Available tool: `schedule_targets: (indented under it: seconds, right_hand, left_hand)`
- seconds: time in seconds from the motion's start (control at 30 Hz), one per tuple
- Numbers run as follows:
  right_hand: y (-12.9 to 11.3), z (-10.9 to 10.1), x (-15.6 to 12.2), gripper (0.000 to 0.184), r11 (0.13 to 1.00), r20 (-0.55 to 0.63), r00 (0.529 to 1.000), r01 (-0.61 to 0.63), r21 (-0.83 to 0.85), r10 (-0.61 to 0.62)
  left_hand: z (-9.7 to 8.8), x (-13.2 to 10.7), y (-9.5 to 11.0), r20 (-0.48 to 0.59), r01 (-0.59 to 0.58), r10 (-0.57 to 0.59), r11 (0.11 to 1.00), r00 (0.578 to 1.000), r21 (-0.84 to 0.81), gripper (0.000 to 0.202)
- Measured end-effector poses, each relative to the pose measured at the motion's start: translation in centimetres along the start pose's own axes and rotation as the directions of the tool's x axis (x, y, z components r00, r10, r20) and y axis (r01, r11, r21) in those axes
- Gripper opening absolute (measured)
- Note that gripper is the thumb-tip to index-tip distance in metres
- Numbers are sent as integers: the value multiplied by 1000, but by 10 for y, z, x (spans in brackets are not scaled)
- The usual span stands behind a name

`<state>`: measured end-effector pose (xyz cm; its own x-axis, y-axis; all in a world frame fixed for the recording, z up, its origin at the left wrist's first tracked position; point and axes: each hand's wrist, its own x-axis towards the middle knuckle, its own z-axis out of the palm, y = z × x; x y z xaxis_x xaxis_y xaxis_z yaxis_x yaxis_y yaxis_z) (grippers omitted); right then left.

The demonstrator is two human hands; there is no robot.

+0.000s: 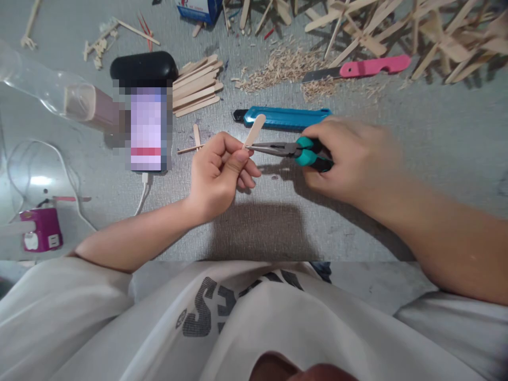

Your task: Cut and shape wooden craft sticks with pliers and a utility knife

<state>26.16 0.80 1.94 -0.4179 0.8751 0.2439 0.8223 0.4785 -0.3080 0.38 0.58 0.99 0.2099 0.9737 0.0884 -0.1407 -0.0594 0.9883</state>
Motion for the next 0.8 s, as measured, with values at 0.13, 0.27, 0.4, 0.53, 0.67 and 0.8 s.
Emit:
schedule_targets:
  seconds: [0.13, 0.27, 0.4, 0.53, 0.67, 0.8]
  right_hand:
    - [6, 5, 0, 30, 997, -101, 993, 58, -54, -63]
    - [8, 5, 1, 33, 993, -94, 995, 32, -113, -43]
    - [5, 2, 4, 31, 999, -9, 1000, 18, -29, -18]
    - [0, -2, 7, 27, 989, 78, 996, -48, 141, 37]
    - [-5, -7, 8, 17, 955, 175, 982, -123, 271, 77]
    - [-1, -11, 6, 28, 985, 76, 996, -65, 157, 54]
  left_hand:
    - [-1, 1, 0, 4, 22, -22, 1000, 1000, 16, 54]
    - [0, 1, 1, 0, 57, -57, 998, 998, 22, 54]
    - [-1, 2, -1, 3, 49, -49, 999, 999, -16, 56]
    - [-2, 4, -5, 14, 53, -53, 998, 999, -27, 57]
    - [-2, 4, -6, 11, 27, -26, 999, 1000, -43, 55]
    - [-2, 3, -3, 44, 37, -34, 996, 998, -77, 52]
